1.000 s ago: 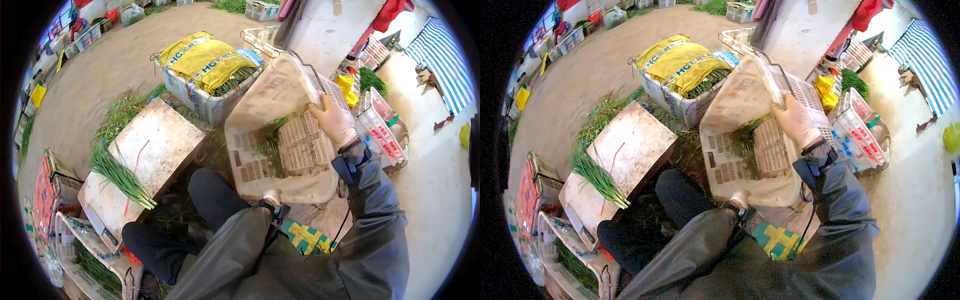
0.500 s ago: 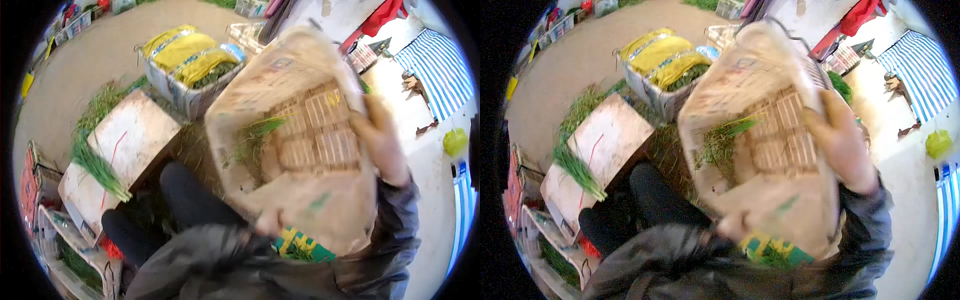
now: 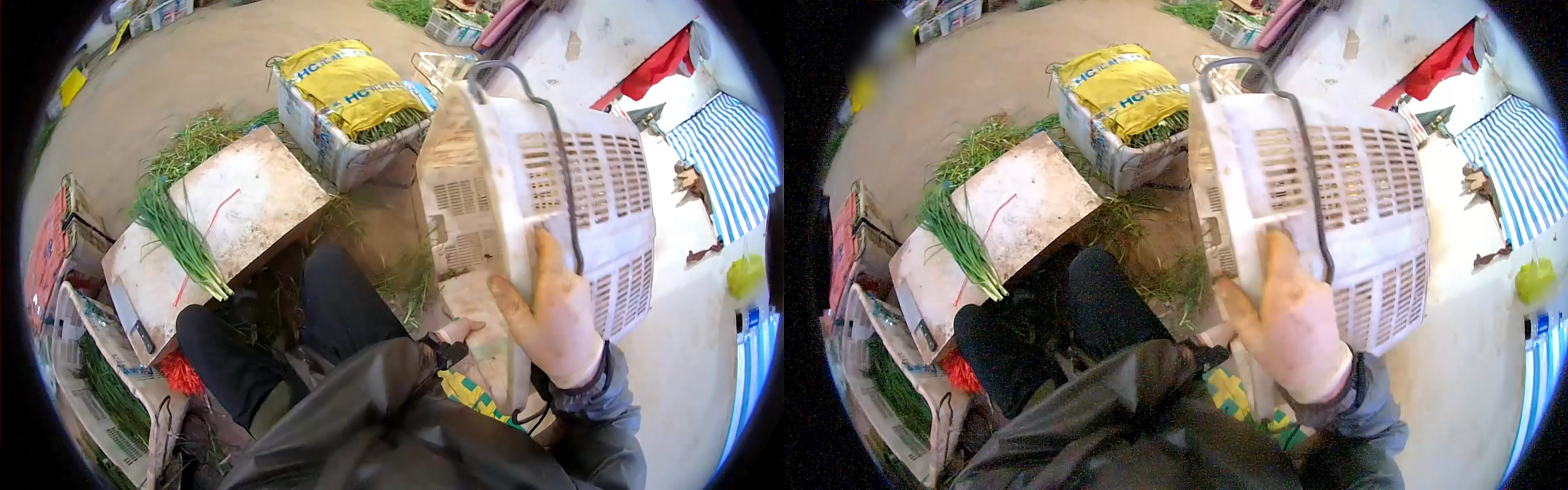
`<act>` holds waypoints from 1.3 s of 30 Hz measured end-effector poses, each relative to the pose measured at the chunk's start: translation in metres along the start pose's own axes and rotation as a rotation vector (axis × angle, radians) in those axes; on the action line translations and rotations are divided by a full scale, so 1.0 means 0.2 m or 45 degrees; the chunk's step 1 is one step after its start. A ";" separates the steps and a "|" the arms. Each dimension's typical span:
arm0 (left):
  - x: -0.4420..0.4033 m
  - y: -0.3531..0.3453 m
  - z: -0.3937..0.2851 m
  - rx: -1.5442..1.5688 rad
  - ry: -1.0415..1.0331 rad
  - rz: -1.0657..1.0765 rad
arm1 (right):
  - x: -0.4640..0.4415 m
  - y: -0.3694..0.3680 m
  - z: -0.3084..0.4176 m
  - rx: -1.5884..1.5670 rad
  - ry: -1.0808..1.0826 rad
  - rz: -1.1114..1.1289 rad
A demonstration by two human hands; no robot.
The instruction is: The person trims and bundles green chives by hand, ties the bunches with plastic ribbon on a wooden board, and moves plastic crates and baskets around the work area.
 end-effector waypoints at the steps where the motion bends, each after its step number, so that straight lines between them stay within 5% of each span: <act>1: 0.02 0.00 0.02 0.001 0.008 0.016 | 0.04 0.04 0.02 -0.017 -0.064 -0.002; 4: 0.12 -0.05 0.08 0.047 0.016 0.053 | 0.19 0.28 0.04 -0.034 -0.179 0.032; 8: 0.19 -0.09 0.15 0.088 -0.022 0.073 | 0.30 0.29 0.00 -0.447 -0.173 -0.350; 10: 0.17 -0.02 0.10 0.009 -0.040 0.035 | 0.30 0.14 -0.06 0.375 0.053 -0.039; 14: 0.15 0.02 0.08 -0.069 -0.051 0.011 | 0.31 -0.03 0.15 0.018 0.063 -0.020; 16: 0.14 0.04 0.04 -0.084 -0.088 0.000 | 0.34 0.04 0.23 0.114 0.155 0.105; 20: 0.13 0.04 0.01 -0.093 -0.139 0.006 | 0.42 0.09 0.14 0.133 0.217 -0.074; 22: 0.12 0.04 -0.02 -0.095 -0.158 0.006 | 0.51 0.15 0.07 -0.060 -0.088 -0.011; 24: 0.12 0.05 -0.04 -0.082 -0.187 -0.003 | 0.59 0.16 -0.01 -0.494 -0.344 -0.268; 26: 0.12 0.07 -0.06 -0.028 -0.204 0.050 | 0.70 0.14 -0.19 -0.367 -0.149 -0.472; 28: 0.13 0.09 -0.10 0.060 -0.205 0.188 | 0.73 0.31 -0.12 -0.338 -0.536 -0.001; 31: 0.05 0.01 -0.07 0.469 -0.385 0.105 | 0.84 0.37 -0.14 0.056 -0.361 -0.090; 34: 0.09 -0.01 -0.20 0.411 -0.632 0.125 | 0.84 0.37 -0.21 -0.206 0.290 -0.621; 37: 0.11 -0.01 -0.38 0.430 -0.912 0.176 | 0.76 0.45 -0.22 -0.399 0.163 -0.557; 39: 0.27 -0.01 -0.56 0.012 -1.184 -0.054 | 0.70 0.45 -0.28 -0.599 0.078 -0.561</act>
Point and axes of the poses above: each hand's wrist, its own x-axis away from the middle knuckle, its own y-axis out of the back of the hand, z = x × y, the point moved 1 cm from there along -x, towards the middle knuckle, and after that the axes turned 6 degrees about y, right-handed, at the moved point
